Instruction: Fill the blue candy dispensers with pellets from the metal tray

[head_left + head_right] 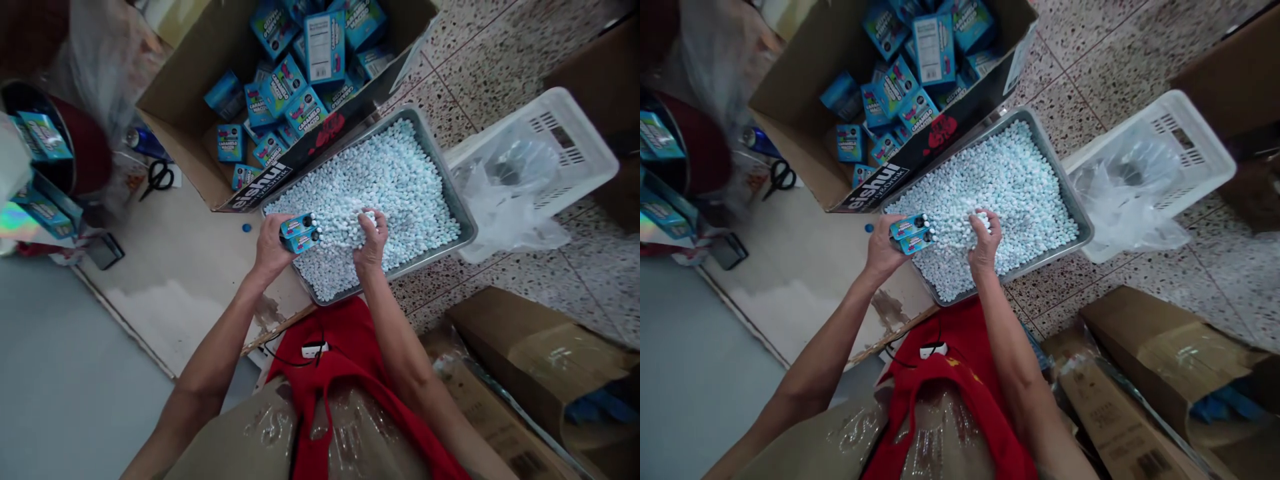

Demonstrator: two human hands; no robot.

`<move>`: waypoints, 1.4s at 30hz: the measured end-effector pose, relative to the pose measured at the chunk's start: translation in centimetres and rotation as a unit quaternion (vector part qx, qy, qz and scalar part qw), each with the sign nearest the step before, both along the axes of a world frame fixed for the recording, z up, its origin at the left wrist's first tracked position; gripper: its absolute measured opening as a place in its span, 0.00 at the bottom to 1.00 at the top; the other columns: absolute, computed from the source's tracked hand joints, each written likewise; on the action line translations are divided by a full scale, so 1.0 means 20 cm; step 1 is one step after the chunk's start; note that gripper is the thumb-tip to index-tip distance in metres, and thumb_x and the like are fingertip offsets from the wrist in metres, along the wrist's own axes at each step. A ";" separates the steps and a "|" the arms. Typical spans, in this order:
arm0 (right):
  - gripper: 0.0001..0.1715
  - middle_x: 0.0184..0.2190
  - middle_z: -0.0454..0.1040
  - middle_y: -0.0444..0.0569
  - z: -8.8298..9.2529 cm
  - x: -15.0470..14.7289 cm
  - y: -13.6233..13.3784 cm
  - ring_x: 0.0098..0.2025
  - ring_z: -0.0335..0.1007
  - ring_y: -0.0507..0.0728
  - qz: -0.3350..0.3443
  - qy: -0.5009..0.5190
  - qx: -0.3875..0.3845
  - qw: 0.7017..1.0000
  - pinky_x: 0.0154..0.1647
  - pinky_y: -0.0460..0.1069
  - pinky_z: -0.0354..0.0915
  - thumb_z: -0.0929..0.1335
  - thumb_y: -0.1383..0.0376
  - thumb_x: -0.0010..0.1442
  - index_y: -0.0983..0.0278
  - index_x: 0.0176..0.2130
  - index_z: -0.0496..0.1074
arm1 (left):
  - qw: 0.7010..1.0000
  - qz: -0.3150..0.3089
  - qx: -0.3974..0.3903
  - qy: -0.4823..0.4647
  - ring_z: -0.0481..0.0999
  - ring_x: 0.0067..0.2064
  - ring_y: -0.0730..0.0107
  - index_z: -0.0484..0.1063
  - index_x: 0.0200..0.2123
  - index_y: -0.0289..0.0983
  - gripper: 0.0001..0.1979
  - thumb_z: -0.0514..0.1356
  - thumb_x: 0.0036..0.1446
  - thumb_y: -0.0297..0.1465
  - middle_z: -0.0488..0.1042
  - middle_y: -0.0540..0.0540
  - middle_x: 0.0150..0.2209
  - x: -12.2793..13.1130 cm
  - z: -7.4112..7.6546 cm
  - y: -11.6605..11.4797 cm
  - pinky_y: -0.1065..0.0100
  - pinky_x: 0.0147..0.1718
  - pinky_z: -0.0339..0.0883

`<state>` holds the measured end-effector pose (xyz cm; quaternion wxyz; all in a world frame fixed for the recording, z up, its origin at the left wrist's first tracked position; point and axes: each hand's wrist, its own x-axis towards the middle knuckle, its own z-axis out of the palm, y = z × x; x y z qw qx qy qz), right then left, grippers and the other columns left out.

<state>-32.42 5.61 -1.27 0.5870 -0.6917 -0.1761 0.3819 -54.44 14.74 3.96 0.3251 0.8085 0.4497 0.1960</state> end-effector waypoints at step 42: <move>0.18 0.51 0.78 0.56 0.02 -0.02 0.24 0.57 0.70 0.68 0.327 -0.406 -0.060 0.851 0.64 0.65 0.66 0.73 0.49 0.61 0.59 0.43 0.77 | 0.966 0.071 -0.197 -0.148 0.84 0.56 0.50 0.65 0.59 0.42 0.50 0.82 0.37 0.50 0.79 0.35 0.59 -0.26 -0.09 -0.07 0.52 0.52 0.82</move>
